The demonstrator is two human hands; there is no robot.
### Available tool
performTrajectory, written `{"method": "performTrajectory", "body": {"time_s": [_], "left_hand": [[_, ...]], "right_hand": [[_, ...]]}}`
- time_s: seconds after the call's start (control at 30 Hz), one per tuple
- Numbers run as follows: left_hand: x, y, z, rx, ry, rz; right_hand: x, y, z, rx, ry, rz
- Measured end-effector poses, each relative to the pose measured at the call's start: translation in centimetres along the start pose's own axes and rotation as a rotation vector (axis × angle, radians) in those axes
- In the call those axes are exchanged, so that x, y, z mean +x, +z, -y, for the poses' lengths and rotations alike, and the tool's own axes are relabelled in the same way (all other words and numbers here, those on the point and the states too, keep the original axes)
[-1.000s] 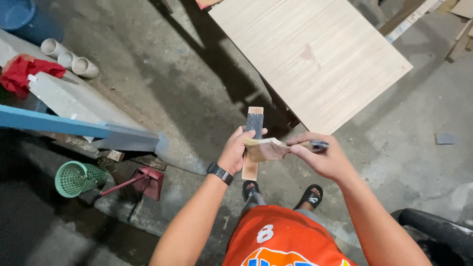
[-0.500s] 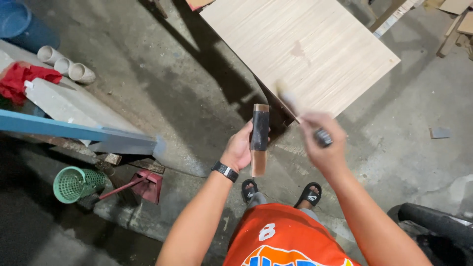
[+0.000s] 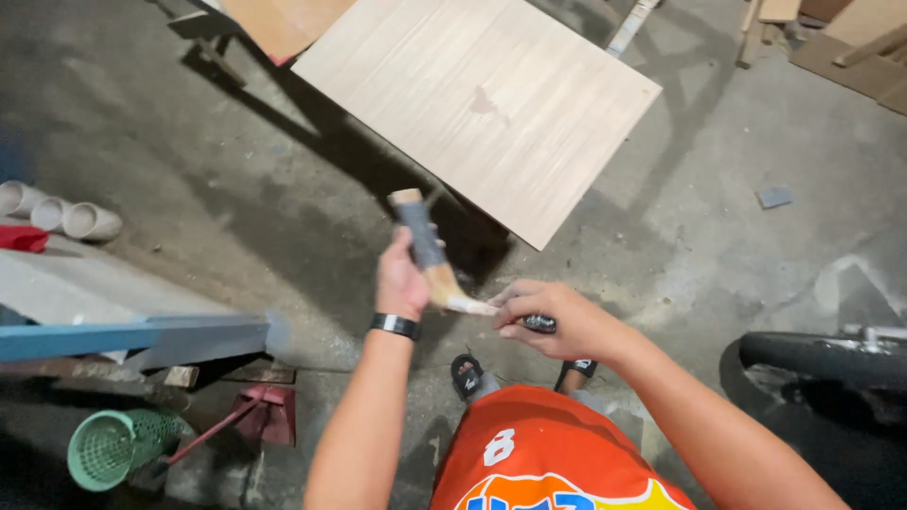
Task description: The person is sanding the edges of a wooden board using a hand-held sanding block to smooth the surfaces and using a brush to clear dust.
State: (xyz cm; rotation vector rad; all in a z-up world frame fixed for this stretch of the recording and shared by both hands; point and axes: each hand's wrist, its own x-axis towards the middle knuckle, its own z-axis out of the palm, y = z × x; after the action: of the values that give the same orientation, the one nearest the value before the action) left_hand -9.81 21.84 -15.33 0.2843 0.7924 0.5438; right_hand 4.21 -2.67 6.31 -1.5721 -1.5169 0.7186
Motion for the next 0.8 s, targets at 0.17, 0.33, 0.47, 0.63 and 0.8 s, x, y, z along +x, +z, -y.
{"method": "performTrajectory", "body": {"time_s": [0.17, 0.33, 0.47, 0.63, 0.8], "left_hand": [[-2.7, -3.1, -3.5, -0.021, 0.067, -0.035], [-5.2, -6.9, -1.4, 0.088, -0.012, -0.091], [-5.2, -7.5, 0.9, 0.127, -0.039, -0.103], [-6.4, -4.7, 1.9, 0.143, -0.050, -0.084], [-9.4, 0.4, 3.4, 0.285, -0.022, -0.034]], "right_hand": [[-1.6, -6.1, -6.7, 0.150, 0.086, -0.175], [-6.0, -13.4, -16.7, -0.457, 0.454, -0.972], [-4.9, -6.5, -12.0, -0.344, 0.295, -0.975], [-3.8, -2.9, -7.7, 0.161, 0.207, -0.376], [-1.2, -16.7, -13.0, 0.282, 0.561, -0.370]]}}
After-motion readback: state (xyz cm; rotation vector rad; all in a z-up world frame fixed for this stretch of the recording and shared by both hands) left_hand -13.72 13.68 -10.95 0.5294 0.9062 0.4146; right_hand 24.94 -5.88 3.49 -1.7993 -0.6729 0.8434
